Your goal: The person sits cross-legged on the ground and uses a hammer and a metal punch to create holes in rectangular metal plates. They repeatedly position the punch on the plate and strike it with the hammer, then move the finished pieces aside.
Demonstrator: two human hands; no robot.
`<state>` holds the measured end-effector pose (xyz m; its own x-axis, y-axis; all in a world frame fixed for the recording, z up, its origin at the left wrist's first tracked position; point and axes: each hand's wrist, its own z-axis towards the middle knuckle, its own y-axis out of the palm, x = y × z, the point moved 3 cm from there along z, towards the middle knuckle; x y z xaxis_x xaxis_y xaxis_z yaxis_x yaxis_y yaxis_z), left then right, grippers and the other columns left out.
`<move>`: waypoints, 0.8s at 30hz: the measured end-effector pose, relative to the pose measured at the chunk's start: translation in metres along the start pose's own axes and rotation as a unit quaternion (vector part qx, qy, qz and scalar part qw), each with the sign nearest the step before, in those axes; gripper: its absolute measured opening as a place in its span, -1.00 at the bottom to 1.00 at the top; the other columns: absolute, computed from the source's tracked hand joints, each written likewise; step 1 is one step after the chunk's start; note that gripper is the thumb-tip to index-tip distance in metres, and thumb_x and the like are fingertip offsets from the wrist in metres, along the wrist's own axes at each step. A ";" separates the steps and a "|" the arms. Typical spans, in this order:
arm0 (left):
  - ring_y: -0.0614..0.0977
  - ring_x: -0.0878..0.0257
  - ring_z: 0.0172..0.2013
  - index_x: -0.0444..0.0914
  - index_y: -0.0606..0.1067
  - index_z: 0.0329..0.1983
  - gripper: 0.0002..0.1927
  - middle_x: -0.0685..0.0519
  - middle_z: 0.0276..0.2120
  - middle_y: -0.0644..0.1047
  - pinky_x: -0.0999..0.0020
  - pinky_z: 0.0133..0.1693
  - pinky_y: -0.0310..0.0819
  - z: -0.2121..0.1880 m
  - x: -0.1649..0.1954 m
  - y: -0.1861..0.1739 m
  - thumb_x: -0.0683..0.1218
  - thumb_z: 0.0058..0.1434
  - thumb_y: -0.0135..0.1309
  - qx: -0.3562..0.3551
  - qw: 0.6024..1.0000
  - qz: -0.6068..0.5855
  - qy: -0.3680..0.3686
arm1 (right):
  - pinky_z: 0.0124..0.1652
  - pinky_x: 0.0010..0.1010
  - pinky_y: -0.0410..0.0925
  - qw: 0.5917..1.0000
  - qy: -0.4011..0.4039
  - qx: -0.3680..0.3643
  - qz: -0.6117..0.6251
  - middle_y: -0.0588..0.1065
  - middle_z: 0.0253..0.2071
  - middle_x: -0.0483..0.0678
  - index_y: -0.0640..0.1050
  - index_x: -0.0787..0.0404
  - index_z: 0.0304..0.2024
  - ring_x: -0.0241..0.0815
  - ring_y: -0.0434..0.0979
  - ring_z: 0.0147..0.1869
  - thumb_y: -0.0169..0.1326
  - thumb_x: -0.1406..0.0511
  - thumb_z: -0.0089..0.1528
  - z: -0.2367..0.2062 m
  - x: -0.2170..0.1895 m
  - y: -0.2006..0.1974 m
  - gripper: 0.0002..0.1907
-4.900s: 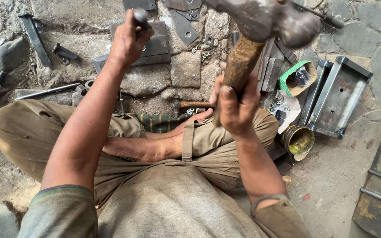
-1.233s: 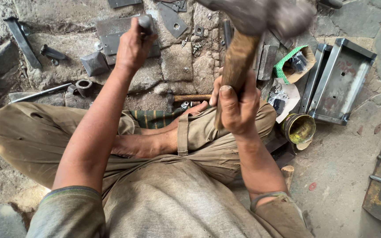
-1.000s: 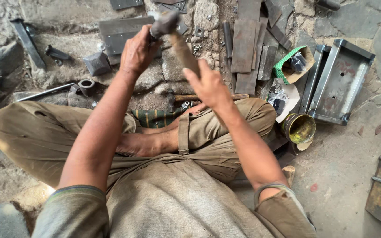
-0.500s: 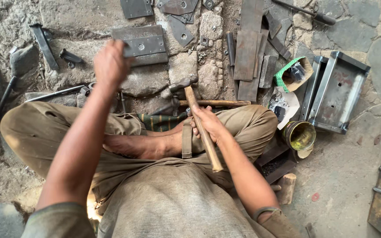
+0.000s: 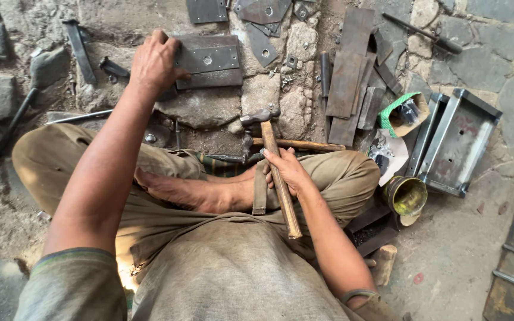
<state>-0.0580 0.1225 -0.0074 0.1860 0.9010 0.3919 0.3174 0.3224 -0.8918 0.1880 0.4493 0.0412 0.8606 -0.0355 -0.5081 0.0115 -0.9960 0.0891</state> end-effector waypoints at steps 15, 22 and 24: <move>0.43 -0.09 0.18 -0.21 0.47 0.28 -0.20 -0.08 0.14 0.48 -0.04 0.11 0.31 -0.095 -0.022 0.000 0.12 -0.02 0.42 0.085 0.996 0.017 0.023 | 0.22 -0.15 0.36 0.763 -0.396 0.122 -0.496 0.53 0.02 0.14 0.48 0.27 0.24 0.10 0.50 0.17 0.19 0.09 0.29 0.038 -0.149 0.077 -0.43; 0.47 -0.01 0.14 -0.17 0.51 0.27 -0.18 -0.03 0.06 0.53 0.01 0.10 0.26 -0.095 -0.015 -0.007 0.17 -0.07 0.43 0.111 0.992 0.059 0.013 | 0.05 -0.04 0.37 0.539 -0.490 0.137 -0.671 0.49 -0.02 0.18 0.41 0.28 0.17 0.09 0.50 0.12 0.39 0.20 -0.02 0.094 -0.217 0.165 -0.24; 0.48 0.02 0.12 -0.14 0.55 0.19 -0.23 -0.01 0.03 0.54 0.03 0.08 0.25 -0.096 -0.013 -0.008 0.22 -0.08 0.43 0.098 0.990 0.103 0.000 | 0.07 -0.06 0.37 0.596 -0.376 0.111 -0.700 0.48 -0.04 0.17 0.38 0.33 0.21 0.06 0.52 0.07 0.39 0.19 0.12 0.096 -0.215 0.155 -0.28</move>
<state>0.0261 0.0802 0.0166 0.2273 0.9537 0.1970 0.0872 0.1815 -0.9795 -0.0440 0.2945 0.0824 -0.3878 0.9001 -0.1986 0.3109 -0.0751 -0.9475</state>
